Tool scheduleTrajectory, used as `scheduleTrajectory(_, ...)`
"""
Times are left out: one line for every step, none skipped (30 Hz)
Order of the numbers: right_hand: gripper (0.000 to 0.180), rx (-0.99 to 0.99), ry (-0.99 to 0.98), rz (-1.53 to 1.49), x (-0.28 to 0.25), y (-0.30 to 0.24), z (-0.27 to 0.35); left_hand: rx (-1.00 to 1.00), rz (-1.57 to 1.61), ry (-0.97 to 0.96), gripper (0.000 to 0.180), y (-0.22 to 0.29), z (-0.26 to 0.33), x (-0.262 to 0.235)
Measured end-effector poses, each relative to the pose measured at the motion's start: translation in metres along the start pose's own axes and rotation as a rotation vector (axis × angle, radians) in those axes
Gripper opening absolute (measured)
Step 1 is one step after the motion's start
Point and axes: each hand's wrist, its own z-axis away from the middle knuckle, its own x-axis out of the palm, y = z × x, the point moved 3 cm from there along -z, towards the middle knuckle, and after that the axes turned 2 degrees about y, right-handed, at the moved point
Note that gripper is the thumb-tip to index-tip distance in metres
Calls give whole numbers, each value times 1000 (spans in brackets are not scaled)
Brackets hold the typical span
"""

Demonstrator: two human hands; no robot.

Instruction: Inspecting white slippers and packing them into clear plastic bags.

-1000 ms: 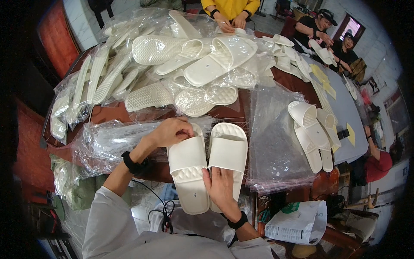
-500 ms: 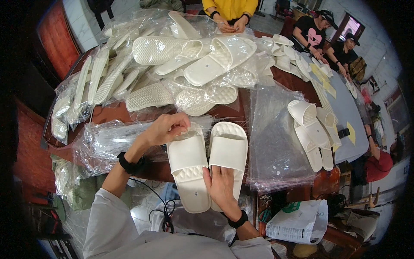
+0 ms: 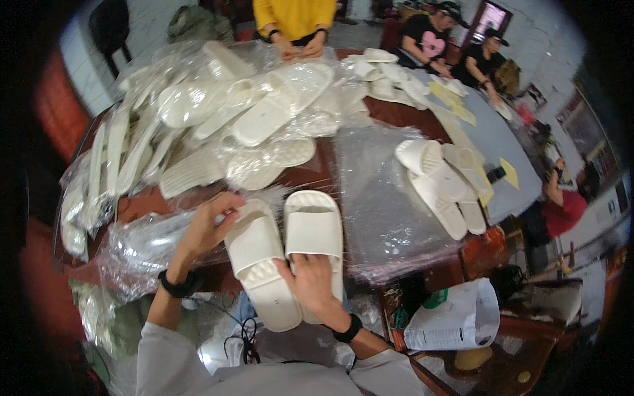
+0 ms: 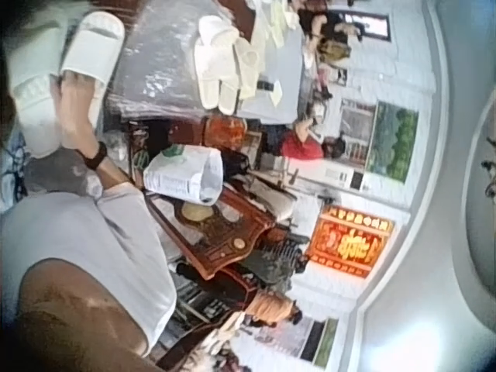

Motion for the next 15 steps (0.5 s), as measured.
scheduleTrajectory(27,19,3,10,0,2,0,-22,46,22,24,0,2,2)
scheduleTrajectory(27,29,5,0,2,0,0,-54,75,50,24,2,8,-2)
scheduleTrajectory(23,-1,59,1,3,0,0,-38,49,79,24,5,14,-5)
scheduleTrajectory(23,7,79,20,2,-2,0,-25,24,109,24,8,19,-7)
scheduleTrajectory(21,18,98,-6,-1,-3,-1,-68,45,138,22,14,22,-8)
scheduleTrajectory(20,23,112,-41,-2,-4,-1,-51,49,133,22,21,27,-9)
scheduleTrajectory(17,48,102,-67,-5,-6,-1,-113,86,193,20,24,32,-12)
scheduleTrajectory(17,50,114,-58,-9,-8,-1,-177,123,251,19,23,38,-13)
scheduleTrajectory(17,55,134,-90,-13,-12,-1,-197,188,283,14,16,47,-14)
scheduleTrajectory(17,63,153,-117,-18,-14,-1,-185,193,281,14,15,51,-11)
scheduleTrajectory(17,61,162,-108,-23,-16,-1,-184,302,357,14,14,54,-10)
scheduleTrajectory(16,63,190,-137,-29,-18,0,-185,409,433,13,13,57,-10)
scheduleTrajectory(16,64,218,-165,-34,-19,0,-167,431,455,14,13,58,-9)
scheduleTrajectory(16,63,225,-160,-38,-20,0,-159,435,453,14,15,57,-6)
scheduleTrajectory(15,57,254,-196,-42,-20,0,-150,478,505,15,16,57,-2)
